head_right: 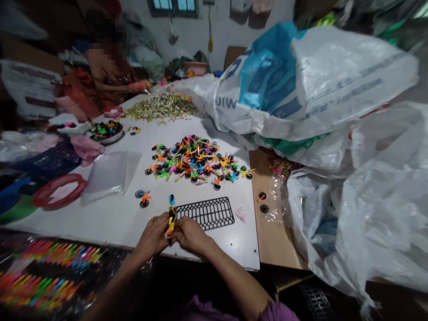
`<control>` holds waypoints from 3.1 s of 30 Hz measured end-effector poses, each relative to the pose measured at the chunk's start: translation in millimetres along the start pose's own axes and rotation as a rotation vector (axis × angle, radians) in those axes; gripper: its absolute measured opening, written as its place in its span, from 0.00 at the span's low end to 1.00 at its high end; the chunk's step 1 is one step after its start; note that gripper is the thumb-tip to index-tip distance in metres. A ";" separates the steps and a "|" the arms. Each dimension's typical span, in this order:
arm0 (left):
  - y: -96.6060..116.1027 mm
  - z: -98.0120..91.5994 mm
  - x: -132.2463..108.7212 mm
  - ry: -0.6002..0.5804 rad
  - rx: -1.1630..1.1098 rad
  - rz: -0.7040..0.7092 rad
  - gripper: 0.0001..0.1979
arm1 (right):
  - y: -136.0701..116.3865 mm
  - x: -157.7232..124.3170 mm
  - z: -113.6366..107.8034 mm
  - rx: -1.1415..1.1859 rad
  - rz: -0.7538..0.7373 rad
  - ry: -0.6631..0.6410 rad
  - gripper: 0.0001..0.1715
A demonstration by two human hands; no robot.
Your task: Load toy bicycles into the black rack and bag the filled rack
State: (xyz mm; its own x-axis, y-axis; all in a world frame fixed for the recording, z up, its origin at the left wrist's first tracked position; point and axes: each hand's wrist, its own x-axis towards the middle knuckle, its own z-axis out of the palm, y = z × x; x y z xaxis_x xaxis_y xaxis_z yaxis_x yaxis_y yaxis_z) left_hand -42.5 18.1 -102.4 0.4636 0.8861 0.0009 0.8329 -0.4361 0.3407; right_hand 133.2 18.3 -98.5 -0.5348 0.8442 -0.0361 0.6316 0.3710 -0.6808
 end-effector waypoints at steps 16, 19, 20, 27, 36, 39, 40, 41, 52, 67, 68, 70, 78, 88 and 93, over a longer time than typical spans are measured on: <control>-10.8 -11.8 -30.4 -0.030 -0.244 -0.077 0.22 | 62.6 107.1 -95.3 -0.463 0.469 0.189 0.13; -4.1 -26.0 -26.9 0.152 -0.569 -0.361 0.22 | 63.2 94.1 -91.2 -0.462 0.462 0.200 0.16; 1.8 -29.9 -21.7 0.207 -0.656 -0.450 0.24 | 63.0 87.5 -88.1 -0.437 0.449 0.219 0.16; 48.2 -34.8 33.0 0.179 -0.358 -0.504 0.34 | 57.9 48.7 -72.2 0.391 0.333 0.338 0.17; 42.3 -22.0 33.9 0.154 -0.250 -0.492 0.27 | 21.6 0.9 -4.3 0.775 0.257 0.262 0.11; 42.1 -22.4 33.0 0.142 -0.282 -0.511 0.26 | 19.4 -0.4 12.5 0.581 0.275 0.342 0.09; 41.4 -23.5 32.4 0.128 -0.305 -0.516 0.27 | 19.0 0.7 13.4 0.522 0.270 0.353 0.09; 40.1 -25.3 31.2 0.122 -0.341 -0.513 0.28 | 18.6 1.9 12.7 0.476 0.258 0.359 0.09; 37.8 -52.1 5.5 0.191 -0.179 0.030 0.12 | 5.2 3.3 2.2 -0.067 0.164 0.213 0.08; 41.8 -41.8 1.8 0.274 -0.296 -0.059 0.09 | 2.2 1.1 2.4 -0.202 0.197 0.146 0.07; 42.6 -40.5 1.5 0.286 -0.294 -0.060 0.09 | 2.0 1.0 1.3 -0.226 0.190 0.137 0.08; 42.4 -38.6 0.7 0.295 -0.302 -0.067 0.08 | 1.6 1.6 -0.9 -0.259 0.167 0.116 0.08; 33.3 -50.1 5.5 0.165 -0.257 0.113 0.12 | 4.0 4.1 -0.6 -0.252 0.141 0.104 0.08; 37.7 -55.0 -6.9 0.029 -0.255 0.130 0.12 | 26.4 30.5 -37.9 0.010 -0.127 -0.140 0.09; 45.8 -50.6 -11.1 0.065 -0.186 0.077 0.11 | 29.2 93.2 -60.4 -0.443 -0.048 0.087 0.12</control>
State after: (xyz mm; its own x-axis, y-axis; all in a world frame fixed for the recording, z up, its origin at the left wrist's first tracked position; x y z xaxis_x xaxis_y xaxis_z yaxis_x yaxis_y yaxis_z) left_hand -24.8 -3.8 -39.2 0.4987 0.8619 0.0922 0.7226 -0.4721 0.5049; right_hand 135.7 131.1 -77.6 -0.5321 0.8443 0.0629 0.7965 0.5244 -0.3009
